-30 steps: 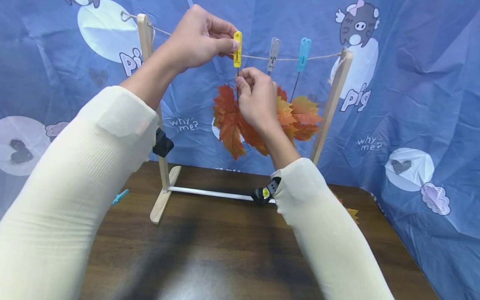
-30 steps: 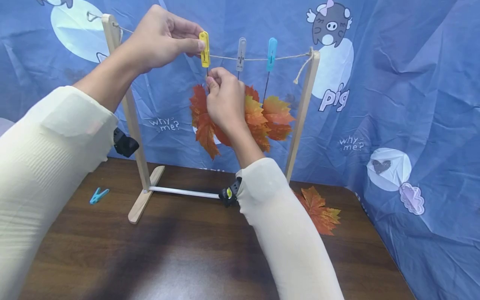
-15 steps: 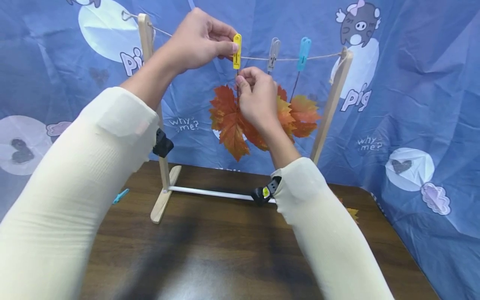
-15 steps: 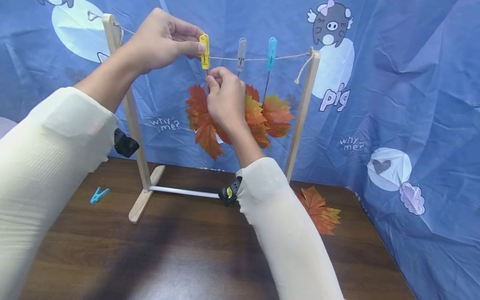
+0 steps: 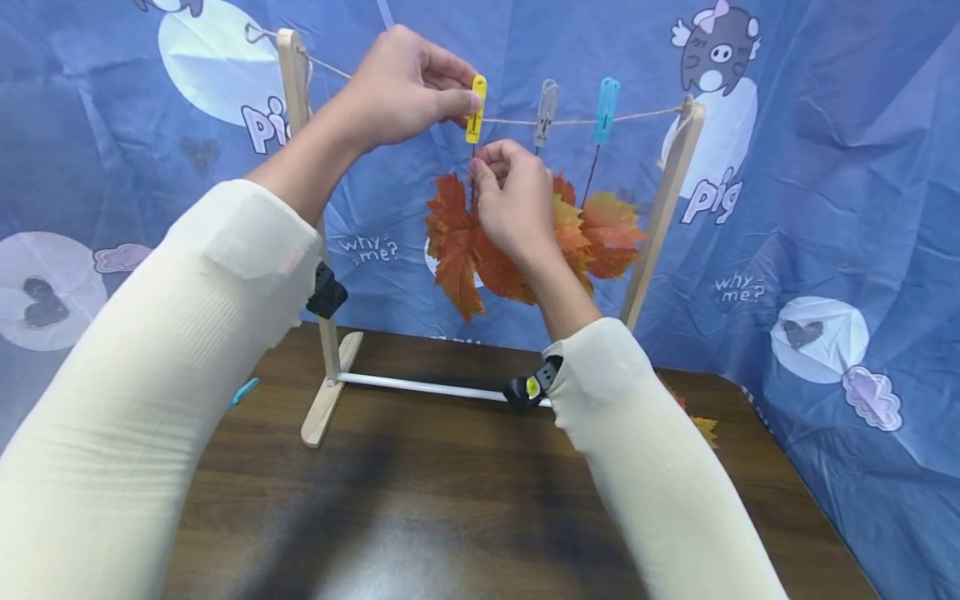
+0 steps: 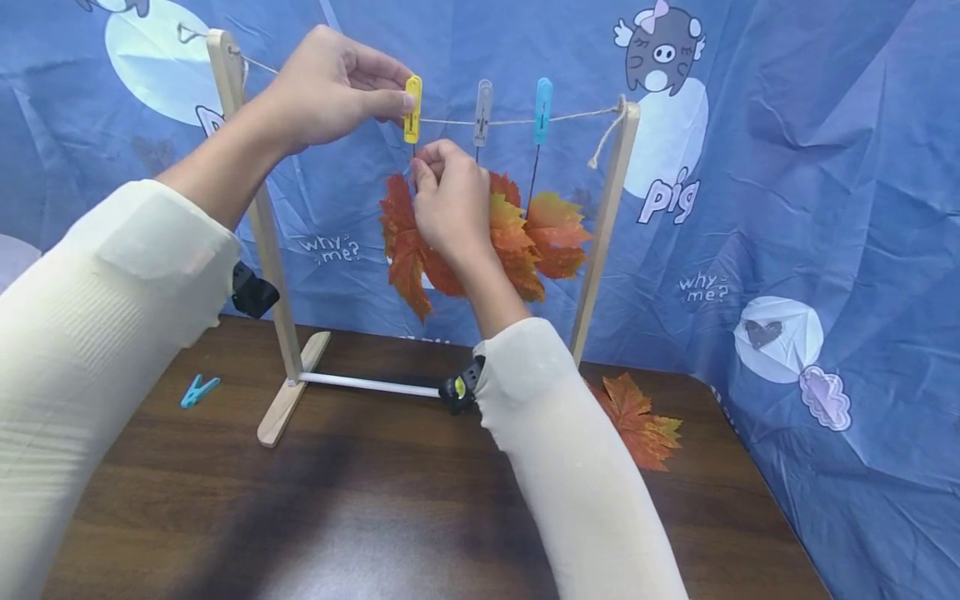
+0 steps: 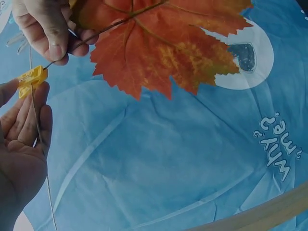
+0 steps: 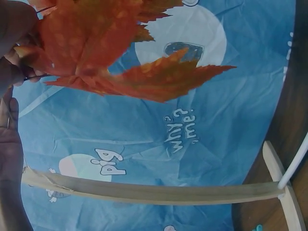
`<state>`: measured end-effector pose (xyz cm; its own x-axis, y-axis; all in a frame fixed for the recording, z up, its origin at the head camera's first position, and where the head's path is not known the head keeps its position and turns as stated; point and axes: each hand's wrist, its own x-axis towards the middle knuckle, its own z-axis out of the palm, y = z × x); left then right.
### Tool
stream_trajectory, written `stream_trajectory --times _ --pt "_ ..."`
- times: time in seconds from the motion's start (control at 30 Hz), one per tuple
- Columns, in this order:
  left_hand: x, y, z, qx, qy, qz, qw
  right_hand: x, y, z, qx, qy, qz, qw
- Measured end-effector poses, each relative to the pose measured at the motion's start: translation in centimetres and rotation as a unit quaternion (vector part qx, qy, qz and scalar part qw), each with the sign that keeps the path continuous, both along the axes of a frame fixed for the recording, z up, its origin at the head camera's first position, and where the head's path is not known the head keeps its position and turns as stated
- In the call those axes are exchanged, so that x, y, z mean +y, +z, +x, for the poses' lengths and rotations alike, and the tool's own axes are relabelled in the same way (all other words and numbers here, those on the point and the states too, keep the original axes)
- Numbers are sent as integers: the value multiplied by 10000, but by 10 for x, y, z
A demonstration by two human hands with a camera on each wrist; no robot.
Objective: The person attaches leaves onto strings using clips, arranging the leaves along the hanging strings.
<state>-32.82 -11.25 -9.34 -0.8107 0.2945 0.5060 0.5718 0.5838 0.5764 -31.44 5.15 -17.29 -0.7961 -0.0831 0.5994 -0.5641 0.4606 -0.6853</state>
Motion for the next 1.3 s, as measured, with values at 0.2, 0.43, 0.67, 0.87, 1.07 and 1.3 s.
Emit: stream_trajectory --times 0.2,0.43,0.67,0.87,1.07,1.3 --pt "0 -1 2 176 100 -313 9993 2 -2 1 -6 15 61 10000" --pt "2 -1 2 690 240 -642 9953 8 2 5 135 -245 454 9986" --pt "0 -3 3 1369 492 -722 9867 15 6 16 444 -240 664 9965" --pt "-4 -4 7 2130 470 -456 9749 27 7 24 819 -210 663 9942" --pt "-14 -7 14 2957 426 -288 9539 47 3 33 1335 -156 832 9874" --pt "-32 -28 24 3655 404 -79 9299 75 -4 39 2047 -116 1001 9736"
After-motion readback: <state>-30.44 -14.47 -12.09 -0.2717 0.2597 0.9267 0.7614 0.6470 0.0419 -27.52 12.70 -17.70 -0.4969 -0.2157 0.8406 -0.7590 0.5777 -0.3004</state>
